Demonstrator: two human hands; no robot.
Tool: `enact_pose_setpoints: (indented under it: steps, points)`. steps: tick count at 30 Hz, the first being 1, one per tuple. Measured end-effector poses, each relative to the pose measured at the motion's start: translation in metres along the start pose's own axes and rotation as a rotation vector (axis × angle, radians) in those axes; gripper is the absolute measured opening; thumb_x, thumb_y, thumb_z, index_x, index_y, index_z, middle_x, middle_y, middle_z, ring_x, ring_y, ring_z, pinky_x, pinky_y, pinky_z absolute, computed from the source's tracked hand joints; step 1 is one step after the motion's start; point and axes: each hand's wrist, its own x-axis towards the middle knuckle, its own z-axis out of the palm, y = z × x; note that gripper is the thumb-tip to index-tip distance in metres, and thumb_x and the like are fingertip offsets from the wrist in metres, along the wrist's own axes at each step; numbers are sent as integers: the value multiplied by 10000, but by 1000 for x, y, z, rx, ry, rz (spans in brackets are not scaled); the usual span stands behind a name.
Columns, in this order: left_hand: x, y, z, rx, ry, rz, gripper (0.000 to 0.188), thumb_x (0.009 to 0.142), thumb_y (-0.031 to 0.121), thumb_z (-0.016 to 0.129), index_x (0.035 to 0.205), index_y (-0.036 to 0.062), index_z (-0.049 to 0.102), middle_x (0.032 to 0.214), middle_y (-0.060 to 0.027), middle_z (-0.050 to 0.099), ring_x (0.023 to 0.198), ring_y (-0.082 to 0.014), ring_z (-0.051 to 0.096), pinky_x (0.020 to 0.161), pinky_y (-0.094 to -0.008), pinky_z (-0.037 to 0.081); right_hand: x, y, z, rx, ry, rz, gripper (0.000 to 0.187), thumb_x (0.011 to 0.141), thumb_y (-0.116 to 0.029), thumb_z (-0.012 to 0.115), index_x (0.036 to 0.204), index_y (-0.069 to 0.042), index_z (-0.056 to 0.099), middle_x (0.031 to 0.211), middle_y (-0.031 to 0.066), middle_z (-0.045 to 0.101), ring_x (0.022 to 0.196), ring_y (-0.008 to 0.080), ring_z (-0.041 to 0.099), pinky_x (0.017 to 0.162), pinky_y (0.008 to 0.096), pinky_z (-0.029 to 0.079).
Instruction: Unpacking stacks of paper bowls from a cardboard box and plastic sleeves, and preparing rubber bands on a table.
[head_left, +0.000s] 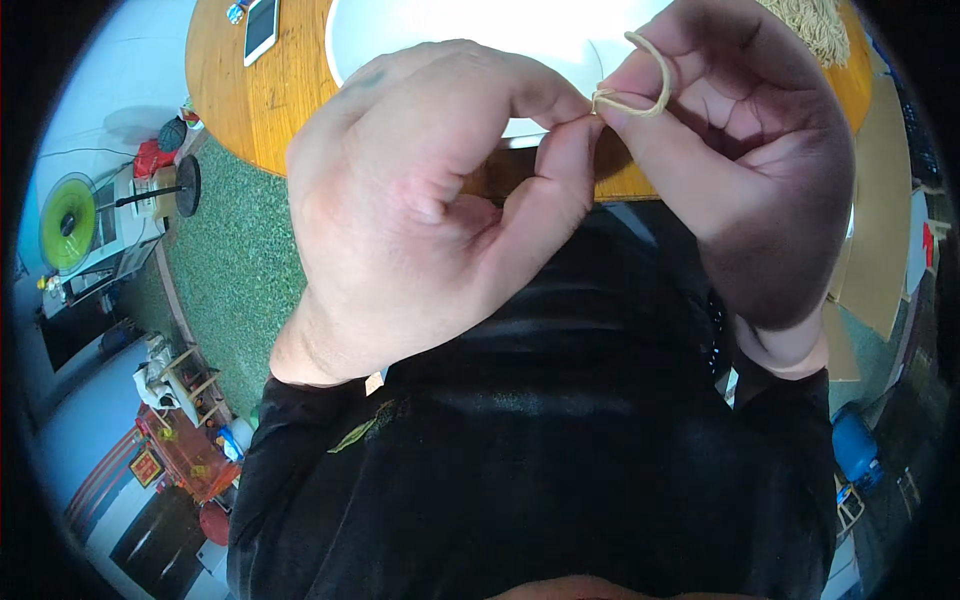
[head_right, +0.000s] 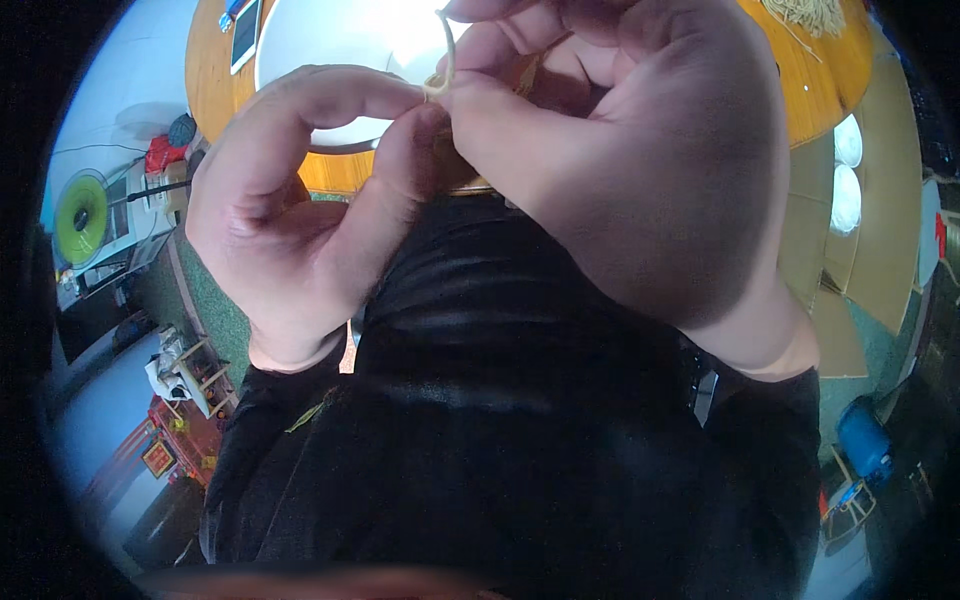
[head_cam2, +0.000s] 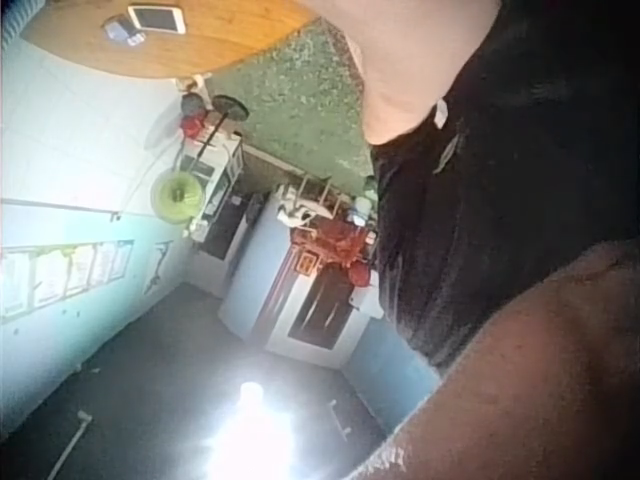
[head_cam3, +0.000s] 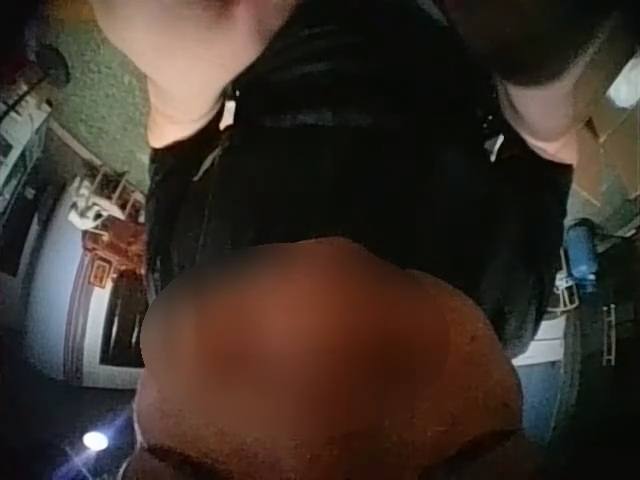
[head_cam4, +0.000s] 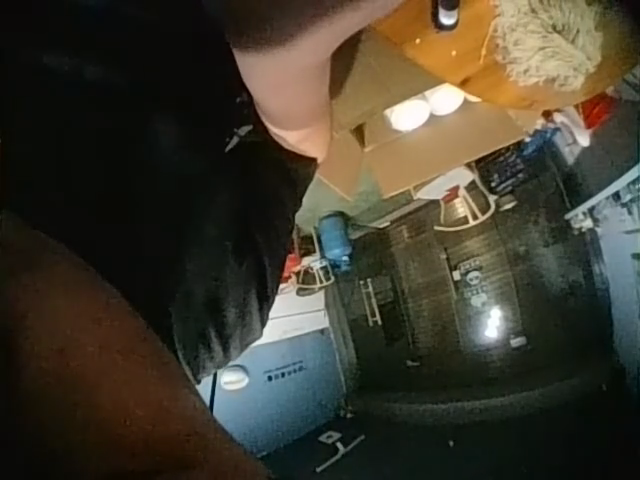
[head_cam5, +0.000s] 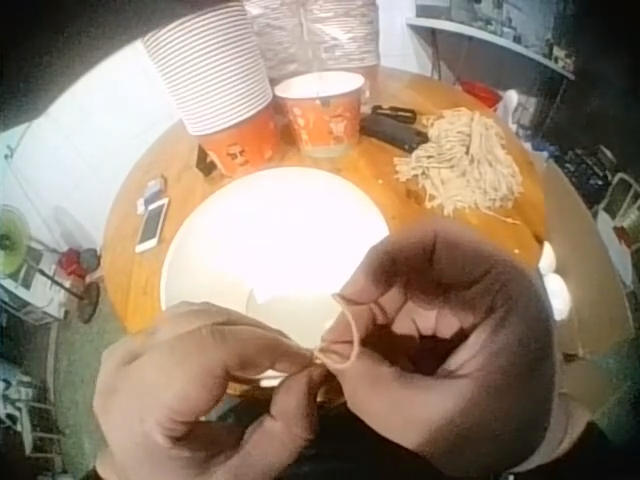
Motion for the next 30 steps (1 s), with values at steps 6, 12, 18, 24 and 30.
enact_pose_setpoints:
  steps: [6,12,18,24,30]
  points:
    - [1,-1,2,-12,-18,-32,145,898,-39,805,1031,-34,748,988,-93,779,917,-160,729,854,-267,547,-8,2,-5,43,44,16,245,873,117,750,1071,48,624,881,111,718,820,116,754,750,248,627]
    - [4,-2,4,-27,45,11,126,917,-18,806,1025,-31,742,995,-87,771,921,-150,721,852,-261,546,7,15,-15,-68,-39,-76,251,882,139,715,1071,23,597,911,105,712,803,96,733,720,234,606]
    - [3,5,3,-7,5,-109,97,934,-20,785,1012,-38,731,972,-81,762,911,-135,716,837,-245,538,4,20,-17,-26,-55,-128,260,877,154,689,1089,23,614,942,111,728,837,101,745,716,236,598]
    - [10,4,2,62,25,60,87,928,-26,771,1004,-28,730,957,-75,759,873,-140,720,791,-244,537,0,15,-16,-24,-32,-98,263,876,155,689,1091,23,616,948,113,730,846,104,747,718,238,599]
    - [12,12,2,144,-63,-10,95,914,-33,767,1004,-20,737,957,-74,762,860,-135,722,794,-241,537,3,13,-13,-22,-5,-61,266,875,155,689,1094,23,617,955,116,732,857,106,750,720,241,600]
